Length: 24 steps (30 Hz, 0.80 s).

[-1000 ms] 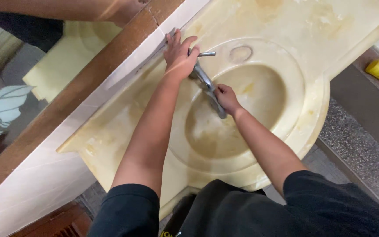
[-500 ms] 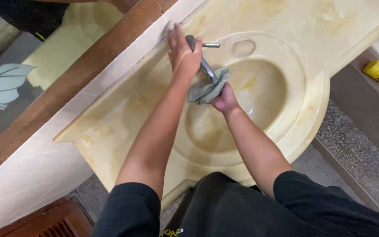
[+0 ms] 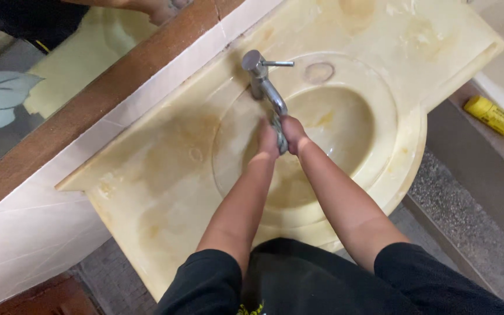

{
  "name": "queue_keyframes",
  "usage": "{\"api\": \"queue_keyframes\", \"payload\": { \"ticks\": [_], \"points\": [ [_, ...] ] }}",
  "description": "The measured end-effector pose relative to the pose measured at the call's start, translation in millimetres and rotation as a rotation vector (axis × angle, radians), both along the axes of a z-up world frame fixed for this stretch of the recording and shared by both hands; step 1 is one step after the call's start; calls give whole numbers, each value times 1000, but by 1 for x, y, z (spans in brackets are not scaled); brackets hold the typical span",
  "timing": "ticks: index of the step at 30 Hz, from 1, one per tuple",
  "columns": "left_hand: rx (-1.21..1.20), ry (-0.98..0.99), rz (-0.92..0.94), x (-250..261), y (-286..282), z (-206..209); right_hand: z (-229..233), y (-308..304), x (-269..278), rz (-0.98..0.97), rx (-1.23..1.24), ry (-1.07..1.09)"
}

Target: Cleaning a bathroom sink and faucet using cleaning spray and a cloth.

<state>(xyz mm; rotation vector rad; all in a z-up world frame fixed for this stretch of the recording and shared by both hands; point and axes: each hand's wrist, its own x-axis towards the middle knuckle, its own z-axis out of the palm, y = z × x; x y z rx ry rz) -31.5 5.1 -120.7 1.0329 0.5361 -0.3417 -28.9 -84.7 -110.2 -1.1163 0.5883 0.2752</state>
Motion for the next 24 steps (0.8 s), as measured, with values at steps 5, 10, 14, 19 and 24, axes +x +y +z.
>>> {"api": "queue_keyframes", "payload": {
  "ticks": [5,10,14,19,24],
  "points": [
    [184,-113,-20,7,-23,1,23,-3,4,-181,-429,-25],
    [400,-167,-46,-7,-1,22,2,-11,6,-40,-313,-279],
    [903,-451,-114,-17,18,98,21,-4,9,-108,253,-110],
    [1163,-1183,25,-5,32,242,49,13,-2,-2,108,-27],
    [1184,-1259,-447,21,32,213,62,6,-33,129,-606,-7]
  ]
}}
